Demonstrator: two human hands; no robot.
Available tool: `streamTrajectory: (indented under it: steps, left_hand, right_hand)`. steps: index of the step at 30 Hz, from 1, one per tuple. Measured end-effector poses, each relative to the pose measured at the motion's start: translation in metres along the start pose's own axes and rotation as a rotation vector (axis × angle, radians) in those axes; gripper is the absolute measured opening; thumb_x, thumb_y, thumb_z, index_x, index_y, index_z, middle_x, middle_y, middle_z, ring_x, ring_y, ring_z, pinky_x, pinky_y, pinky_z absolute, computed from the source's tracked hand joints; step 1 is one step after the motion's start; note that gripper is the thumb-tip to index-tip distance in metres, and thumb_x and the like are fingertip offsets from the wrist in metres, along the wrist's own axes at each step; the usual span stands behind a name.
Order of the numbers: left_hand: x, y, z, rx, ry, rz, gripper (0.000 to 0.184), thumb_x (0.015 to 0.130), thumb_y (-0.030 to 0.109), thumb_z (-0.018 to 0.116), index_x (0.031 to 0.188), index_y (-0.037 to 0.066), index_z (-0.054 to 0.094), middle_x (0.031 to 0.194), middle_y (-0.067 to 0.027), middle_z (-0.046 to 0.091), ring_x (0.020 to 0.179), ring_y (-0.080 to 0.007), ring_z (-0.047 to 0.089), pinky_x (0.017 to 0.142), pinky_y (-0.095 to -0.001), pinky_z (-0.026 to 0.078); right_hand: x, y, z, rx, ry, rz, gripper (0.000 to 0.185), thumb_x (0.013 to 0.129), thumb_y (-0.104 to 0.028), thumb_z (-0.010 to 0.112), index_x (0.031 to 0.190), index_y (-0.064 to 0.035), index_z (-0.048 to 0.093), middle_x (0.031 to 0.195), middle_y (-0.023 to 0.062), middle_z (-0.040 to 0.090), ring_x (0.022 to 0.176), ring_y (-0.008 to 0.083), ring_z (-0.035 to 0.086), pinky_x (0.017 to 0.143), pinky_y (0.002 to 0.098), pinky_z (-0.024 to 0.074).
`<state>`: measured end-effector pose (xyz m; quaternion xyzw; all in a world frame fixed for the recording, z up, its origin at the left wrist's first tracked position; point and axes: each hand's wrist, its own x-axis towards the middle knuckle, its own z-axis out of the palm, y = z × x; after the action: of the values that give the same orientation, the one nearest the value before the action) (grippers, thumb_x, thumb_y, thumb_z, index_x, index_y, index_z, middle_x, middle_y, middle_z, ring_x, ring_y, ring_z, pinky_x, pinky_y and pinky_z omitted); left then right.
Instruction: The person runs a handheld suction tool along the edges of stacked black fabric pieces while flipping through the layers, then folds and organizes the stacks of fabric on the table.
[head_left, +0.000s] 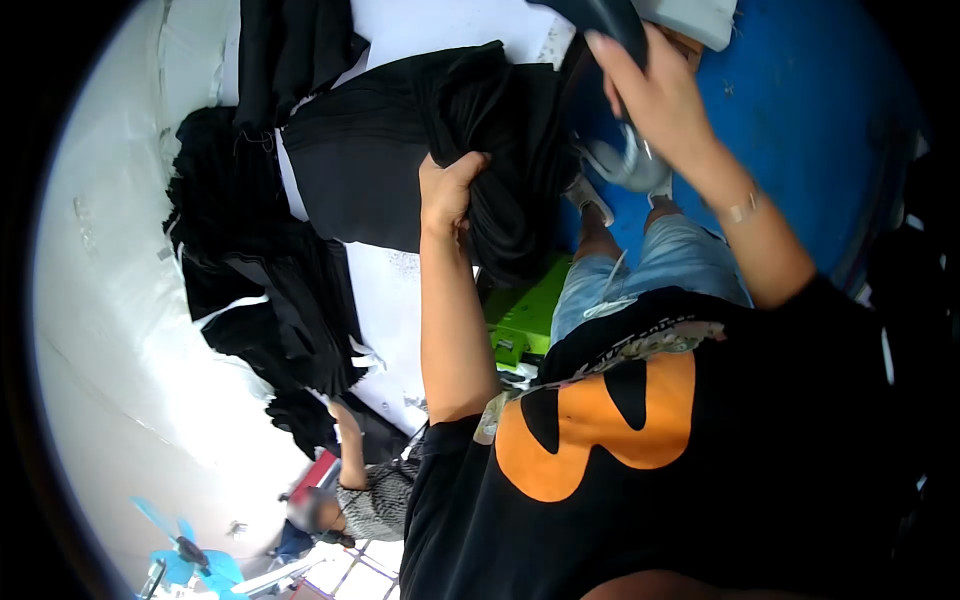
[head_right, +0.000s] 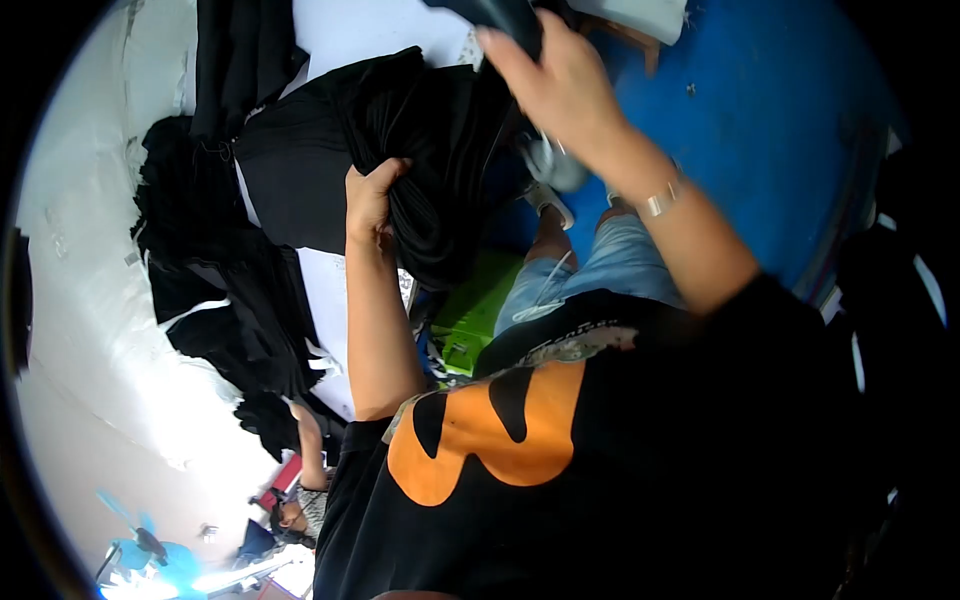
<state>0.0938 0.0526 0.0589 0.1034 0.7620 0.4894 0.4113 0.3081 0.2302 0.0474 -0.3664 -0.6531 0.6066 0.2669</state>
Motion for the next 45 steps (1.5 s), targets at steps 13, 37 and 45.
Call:
streamTrajectory:
  steps: [13,37,45]
  left_hand:
    - [0.014,-0.002,-0.048,0.004,-0.197,-0.152,0.031,0.071,0.001,0.070,0.100,-0.008,0.068,0.087,-0.0112,0.070,0.077,-0.0207,0.067,0.072,-0.0324,0.056]
    - [-0.139,-0.069,-0.053,1.219,-0.045,0.790,0.048,0.071,0.000,0.065,0.119,0.005,0.067,0.125,-0.0139,0.068,0.099,-0.0320,0.068,0.084,-0.0398,0.057]
    - [-0.252,-0.137,-0.246,1.626,0.351,0.074,0.048,0.074,-0.001,0.061,0.121,0.006,0.070,0.138,-0.0146,0.062,0.130,-0.0333,0.055,0.109,-0.0449,0.042]
  right_hand:
    - [-0.024,-0.029,0.065,-0.344,-0.109,-0.211,0.049,0.096,-0.041,0.066,0.112,0.0047,0.063,0.082,0.0204,0.071,0.077,0.0341,0.071,0.069,0.0407,0.0543]
    - [-0.002,-0.054,0.021,-0.056,-0.129,-0.099,0.040,0.098,-0.039,0.065,0.090,0.0003,0.062,0.062,0.0045,0.059,0.050,0.0119,0.056,0.049,0.0275,0.0438]
    - [-0.021,-0.043,0.052,-0.120,-0.337,-0.036,0.041,0.098,-0.039,0.067,0.094,0.0010,0.060,0.063,0.0049,0.058,0.050,0.0113,0.055,0.047,0.0272,0.0446]
